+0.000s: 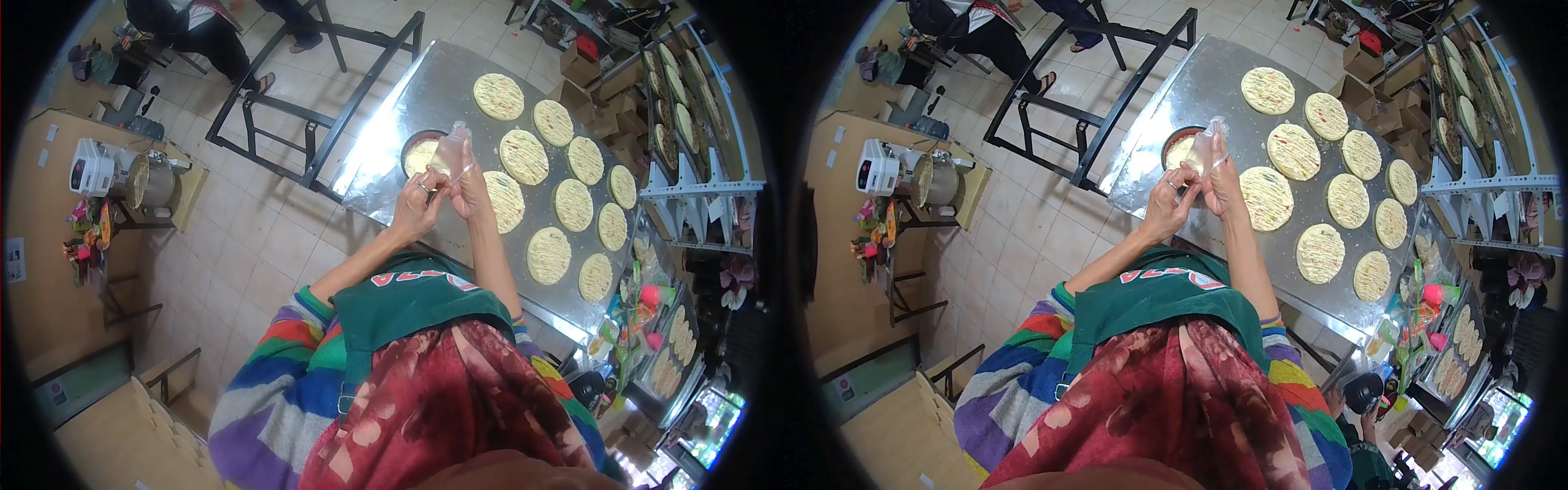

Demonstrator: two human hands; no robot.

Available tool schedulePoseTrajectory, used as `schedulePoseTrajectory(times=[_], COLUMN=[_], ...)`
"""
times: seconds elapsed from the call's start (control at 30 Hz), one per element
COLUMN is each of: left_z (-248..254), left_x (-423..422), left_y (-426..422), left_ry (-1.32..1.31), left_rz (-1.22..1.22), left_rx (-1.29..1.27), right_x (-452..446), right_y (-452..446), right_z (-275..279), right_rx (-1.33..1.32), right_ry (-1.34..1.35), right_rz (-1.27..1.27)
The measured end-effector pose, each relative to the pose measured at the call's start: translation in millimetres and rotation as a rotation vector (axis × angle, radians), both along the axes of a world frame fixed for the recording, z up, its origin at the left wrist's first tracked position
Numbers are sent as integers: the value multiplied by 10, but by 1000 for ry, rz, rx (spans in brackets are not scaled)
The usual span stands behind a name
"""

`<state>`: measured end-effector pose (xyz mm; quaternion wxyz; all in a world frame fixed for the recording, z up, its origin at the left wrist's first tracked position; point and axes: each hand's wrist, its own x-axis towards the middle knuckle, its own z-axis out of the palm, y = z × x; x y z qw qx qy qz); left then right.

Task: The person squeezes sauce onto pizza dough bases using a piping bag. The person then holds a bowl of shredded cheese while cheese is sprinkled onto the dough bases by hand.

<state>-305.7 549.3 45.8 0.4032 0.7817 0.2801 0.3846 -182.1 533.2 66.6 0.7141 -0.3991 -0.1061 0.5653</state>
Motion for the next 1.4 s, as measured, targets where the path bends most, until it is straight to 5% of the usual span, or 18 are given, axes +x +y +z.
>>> schedulePoseTrajectory(times=[0.2,0.4,0.6,0.73,0.97,1.27,1.4], left_z=[-142,-49,181,-117,-146,-115,95], left_x=[-76,-95,145,154,142,91,150], left_y=[-73,-71,50,140,-38,-109,-66], left_ry=[-12,21,35,70,131,105,86], left_rz=[-20,18,98,119,64,-11,32], left_rx=[-95,-73,-60,-34,30,35,108], right_x=[93,31,21,89,168,230,308], right_y=[5,-11,-23,-14,-98,-221,-188], right_z=[-307,-27,-147,-162,-315,-122,-25], right_rx=[-24,-57,-87,-97,-25,59,109], right_ry=[-240,-89,-364,-655,-131,-2,122], right_rz=[-17,-55,152,-177,-244,90,55])
